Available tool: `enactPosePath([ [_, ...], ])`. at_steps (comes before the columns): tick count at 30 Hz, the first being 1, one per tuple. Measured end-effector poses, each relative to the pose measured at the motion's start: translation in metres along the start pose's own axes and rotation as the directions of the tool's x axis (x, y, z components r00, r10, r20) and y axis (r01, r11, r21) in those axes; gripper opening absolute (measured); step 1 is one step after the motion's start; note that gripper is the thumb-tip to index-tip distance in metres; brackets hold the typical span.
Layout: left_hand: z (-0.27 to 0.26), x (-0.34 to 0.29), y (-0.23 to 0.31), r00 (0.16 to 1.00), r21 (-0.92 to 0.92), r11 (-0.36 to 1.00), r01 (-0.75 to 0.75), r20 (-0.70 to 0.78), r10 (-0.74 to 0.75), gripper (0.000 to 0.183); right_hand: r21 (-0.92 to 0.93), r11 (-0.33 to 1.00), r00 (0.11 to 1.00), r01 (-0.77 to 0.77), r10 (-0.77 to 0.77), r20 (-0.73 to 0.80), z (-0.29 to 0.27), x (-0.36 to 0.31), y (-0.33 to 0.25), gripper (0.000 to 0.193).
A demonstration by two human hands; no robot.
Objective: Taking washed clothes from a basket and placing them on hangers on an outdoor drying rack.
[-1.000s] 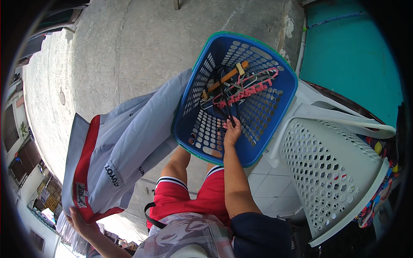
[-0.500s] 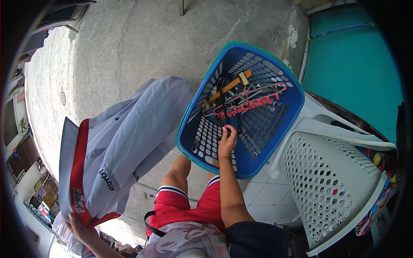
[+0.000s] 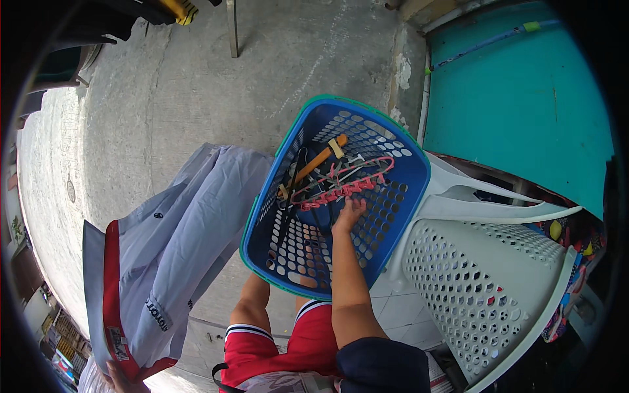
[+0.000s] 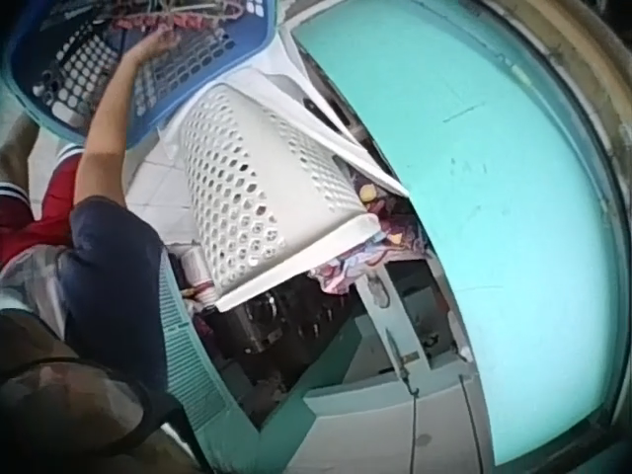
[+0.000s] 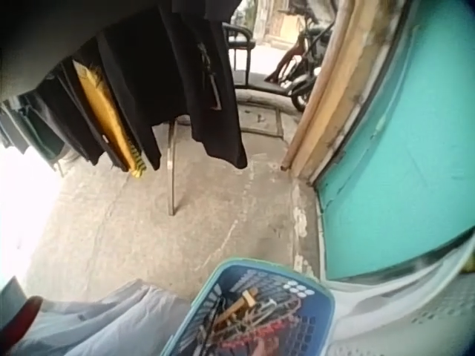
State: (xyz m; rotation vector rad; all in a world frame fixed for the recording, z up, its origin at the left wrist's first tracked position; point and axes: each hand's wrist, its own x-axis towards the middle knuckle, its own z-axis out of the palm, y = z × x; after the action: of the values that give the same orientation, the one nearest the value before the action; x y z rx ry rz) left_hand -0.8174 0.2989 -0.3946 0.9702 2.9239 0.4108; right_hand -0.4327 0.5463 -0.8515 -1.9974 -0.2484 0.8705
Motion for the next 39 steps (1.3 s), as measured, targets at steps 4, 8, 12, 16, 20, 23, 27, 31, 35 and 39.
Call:
enactPosePath([
  [4,0.007,0.000,-0.001,0.848,-0.617,0.632,0.470,0.116,-0.518,0.059,0.232,0.943,0.960,-0.240,0.195,0.203,0.028,0.066,-0.017,0.028],
  [8,0.009,0.001,0.013,0.855,-0.612,0.627,0.482,0.173,-0.488,0.057,0.101,0.961,0.907,-0.258,0.204,0.369,0.016,0.049,-0.044,0.021],
  [12,0.006,0.006,0.026,0.886,-0.617,0.646,0.448,0.213,-0.411,0.055,0.082,0.982,0.962,0.171,-0.184,0.202,-0.007,-0.036,-0.066,0.015],
  [16,0.005,0.007,0.034,0.885,-0.595,0.675,0.436,0.148,-0.441,0.056,0.119,0.969,0.970,0.218,-0.228,0.079,-0.046,-0.096,-0.131,0.017],
  [20,0.007,0.002,0.042,0.856,-0.570,0.693,0.441,0.035,-0.516,0.062,0.068,0.895,0.856,0.441,-0.442,0.267,-0.072,-0.110,-0.190,0.020],
  [23,0.011,0.004,0.043,0.867,-0.558,0.699,0.448,0.080,-0.492,0.062,-0.042,0.969,0.917,0.243,-0.216,0.335,-0.061,-0.062,-0.210,0.018],
  [27,0.012,0.003,0.042,0.866,-0.495,0.732,0.469,0.097,-0.490,0.061,-0.355,0.935,0.908,-0.009,0.156,0.388,-0.025,0.014,-0.200,0.016],
  [31,0.007,0.001,0.039,0.907,-0.493,0.771,0.404,0.104,-0.408,0.060,-0.487,0.861,0.871,0.143,0.124,0.475,-0.013,0.032,-0.191,0.013],
  [35,0.003,0.004,0.029,0.878,-0.564,0.703,0.433,0.089,-0.470,0.060,-0.564,0.814,0.769,0.138,0.271,0.579,0.023,0.040,-0.199,0.011],
  [39,-0.039,0.010,0.004,0.832,-0.683,0.607,0.406,0.001,-0.555,0.048,-0.641,0.766,0.719,-0.054,0.475,0.507,0.036,0.059,-0.199,0.015],
])
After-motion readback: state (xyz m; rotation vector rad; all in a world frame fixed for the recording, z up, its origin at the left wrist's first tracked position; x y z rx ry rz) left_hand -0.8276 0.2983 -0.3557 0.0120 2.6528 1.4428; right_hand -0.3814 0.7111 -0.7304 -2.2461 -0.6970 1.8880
